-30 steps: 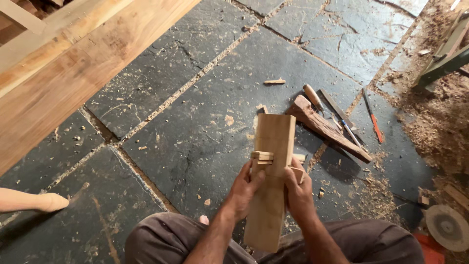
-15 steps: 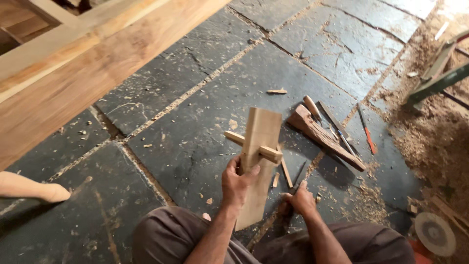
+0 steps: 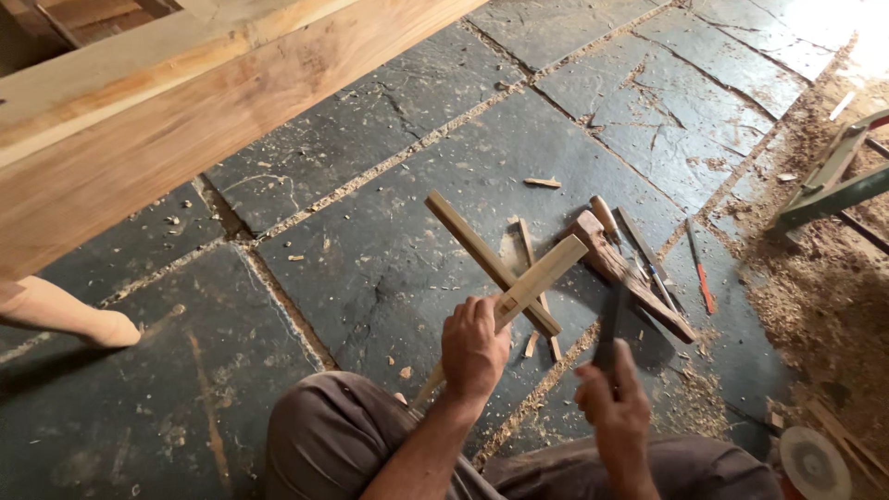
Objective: The person assembles wooden components by inserting dowels and slats into a wooden block by hand, and then uses a handheld power tool to work on the wood.
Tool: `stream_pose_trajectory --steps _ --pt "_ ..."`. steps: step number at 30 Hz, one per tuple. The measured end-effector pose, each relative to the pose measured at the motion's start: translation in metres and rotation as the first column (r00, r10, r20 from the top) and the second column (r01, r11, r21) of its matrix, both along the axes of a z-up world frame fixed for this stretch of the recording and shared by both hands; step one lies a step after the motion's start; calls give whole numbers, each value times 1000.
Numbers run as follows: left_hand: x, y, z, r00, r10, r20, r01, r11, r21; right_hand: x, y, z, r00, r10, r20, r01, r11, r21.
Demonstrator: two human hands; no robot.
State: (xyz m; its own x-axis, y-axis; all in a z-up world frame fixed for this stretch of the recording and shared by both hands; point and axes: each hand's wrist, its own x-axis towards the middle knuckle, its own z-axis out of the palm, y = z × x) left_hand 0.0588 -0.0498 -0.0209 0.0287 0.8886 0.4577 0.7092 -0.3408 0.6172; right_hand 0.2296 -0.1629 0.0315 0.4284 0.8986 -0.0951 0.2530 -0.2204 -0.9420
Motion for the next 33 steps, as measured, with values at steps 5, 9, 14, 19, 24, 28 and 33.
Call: stream_pose_trajectory --steps 5,9,14,19,24,28,33 --pt "-3 -1 9 997 -13 -73 9 998 -59 -31 1 18 772 179 610 -157 983 -91" --pt "-7 -3 14 993 -12 -119 8 999 -31 -43 -5 20 656 113 746 -175 985 4" --pt "-7 -2 8 994 -10 -112 6 999 -36 -53 9 6 640 218 736 -171 975 -140" --pt "-4 -1 0 996 -13 -93 7 998 -69 -51 1 5 695 78 715 -194 978 82" --pt "-4 -2 -1 995 -24 -96 17 997 -73 -51 13 -7 633 204 746 -190 976 -105" --pt "-2 2 1 990 -36 -138 14 987 -158 -49 8 -13 687 85 722 -192 979 67" --pt "-2 -1 8 995 -29 -91 17 992 -125 -51 16 -11 626 149 766 -185 982 -40"
